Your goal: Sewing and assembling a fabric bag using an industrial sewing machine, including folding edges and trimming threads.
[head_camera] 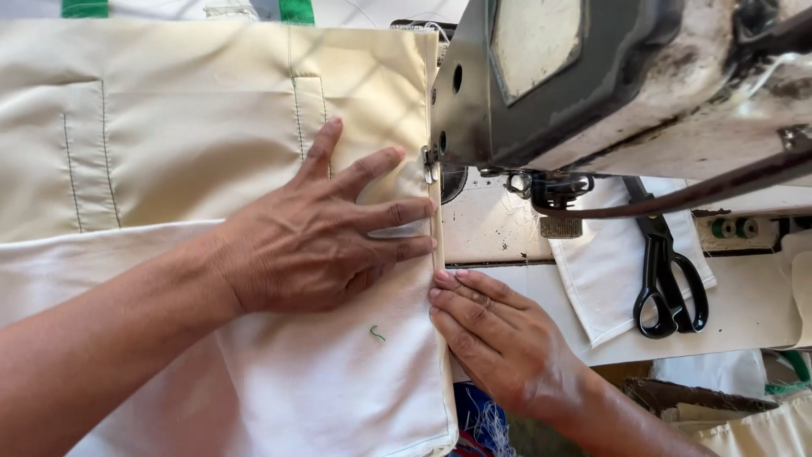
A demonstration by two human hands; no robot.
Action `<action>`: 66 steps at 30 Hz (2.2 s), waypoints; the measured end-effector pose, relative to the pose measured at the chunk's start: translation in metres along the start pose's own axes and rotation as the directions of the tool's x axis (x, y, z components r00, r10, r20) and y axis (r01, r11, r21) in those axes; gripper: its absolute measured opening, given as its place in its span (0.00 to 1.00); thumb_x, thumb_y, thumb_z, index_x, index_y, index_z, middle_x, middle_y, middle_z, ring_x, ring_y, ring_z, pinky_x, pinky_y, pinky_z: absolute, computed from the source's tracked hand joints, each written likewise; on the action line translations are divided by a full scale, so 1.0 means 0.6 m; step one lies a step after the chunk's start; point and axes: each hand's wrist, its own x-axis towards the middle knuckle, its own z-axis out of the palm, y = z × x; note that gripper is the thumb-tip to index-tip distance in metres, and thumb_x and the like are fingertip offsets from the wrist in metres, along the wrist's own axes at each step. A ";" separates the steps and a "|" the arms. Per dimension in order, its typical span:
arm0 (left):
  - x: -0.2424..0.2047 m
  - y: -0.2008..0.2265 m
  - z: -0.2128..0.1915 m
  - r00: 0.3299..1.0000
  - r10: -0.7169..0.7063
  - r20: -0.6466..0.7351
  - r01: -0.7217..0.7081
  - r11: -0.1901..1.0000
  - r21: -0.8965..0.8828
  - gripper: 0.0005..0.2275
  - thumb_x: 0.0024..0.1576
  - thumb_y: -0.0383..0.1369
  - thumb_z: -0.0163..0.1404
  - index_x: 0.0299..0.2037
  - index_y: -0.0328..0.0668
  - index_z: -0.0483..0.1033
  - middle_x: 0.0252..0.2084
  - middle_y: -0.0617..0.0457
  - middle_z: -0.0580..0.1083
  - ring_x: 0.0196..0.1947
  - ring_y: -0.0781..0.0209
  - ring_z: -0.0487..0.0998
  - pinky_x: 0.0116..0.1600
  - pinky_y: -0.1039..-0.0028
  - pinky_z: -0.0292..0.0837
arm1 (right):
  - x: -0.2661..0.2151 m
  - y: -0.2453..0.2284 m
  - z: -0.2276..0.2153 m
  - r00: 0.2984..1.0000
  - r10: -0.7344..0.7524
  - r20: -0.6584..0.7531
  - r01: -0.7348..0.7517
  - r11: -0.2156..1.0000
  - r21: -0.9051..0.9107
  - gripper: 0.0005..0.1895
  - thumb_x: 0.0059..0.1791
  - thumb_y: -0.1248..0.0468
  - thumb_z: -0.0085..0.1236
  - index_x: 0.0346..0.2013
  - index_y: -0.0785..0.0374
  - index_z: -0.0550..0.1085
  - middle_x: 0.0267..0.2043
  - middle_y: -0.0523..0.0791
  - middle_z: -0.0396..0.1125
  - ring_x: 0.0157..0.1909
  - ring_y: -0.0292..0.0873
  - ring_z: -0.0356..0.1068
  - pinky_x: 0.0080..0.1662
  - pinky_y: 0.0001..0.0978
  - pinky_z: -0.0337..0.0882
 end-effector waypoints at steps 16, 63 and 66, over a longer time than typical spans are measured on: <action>0.042 -0.114 -0.043 0.992 0.123 0.037 -0.125 0.991 0.039 0.20 0.61 0.45 0.40 0.64 0.73 0.70 0.56 0.46 0.62 0.59 0.38 0.60 0.62 0.22 0.48 | 0.054 0.064 0.013 0.997 -0.020 -0.069 0.014 0.997 -0.079 0.09 0.55 0.72 0.51 0.46 0.76 0.76 0.53 0.58 0.73 0.58 0.56 0.75 0.63 0.48 0.72; -0.122 0.091 -0.107 0.480 -0.671 0.566 0.865 0.471 -0.175 0.37 0.60 0.61 0.40 0.77 0.62 0.43 0.81 0.46 0.27 0.74 0.17 0.16 0.64 0.13 0.12 | 0.100 0.071 0.017 0.986 -0.004 -0.169 -0.020 0.991 -0.136 0.08 0.51 0.68 0.54 0.41 0.67 0.78 0.48 0.48 0.76 0.48 0.48 0.75 0.50 0.40 0.70; -0.153 0.017 -0.070 0.810 -0.352 -0.468 0.560 0.700 0.443 0.40 0.55 0.77 0.26 0.74 0.74 0.45 0.81 0.55 0.40 0.80 0.30 0.33 0.74 0.30 0.26 | 0.103 0.071 0.014 0.990 -0.039 -0.136 0.015 0.985 -0.171 0.10 0.52 0.65 0.53 0.45 0.64 0.77 0.50 0.47 0.75 0.49 0.48 0.73 0.52 0.41 0.68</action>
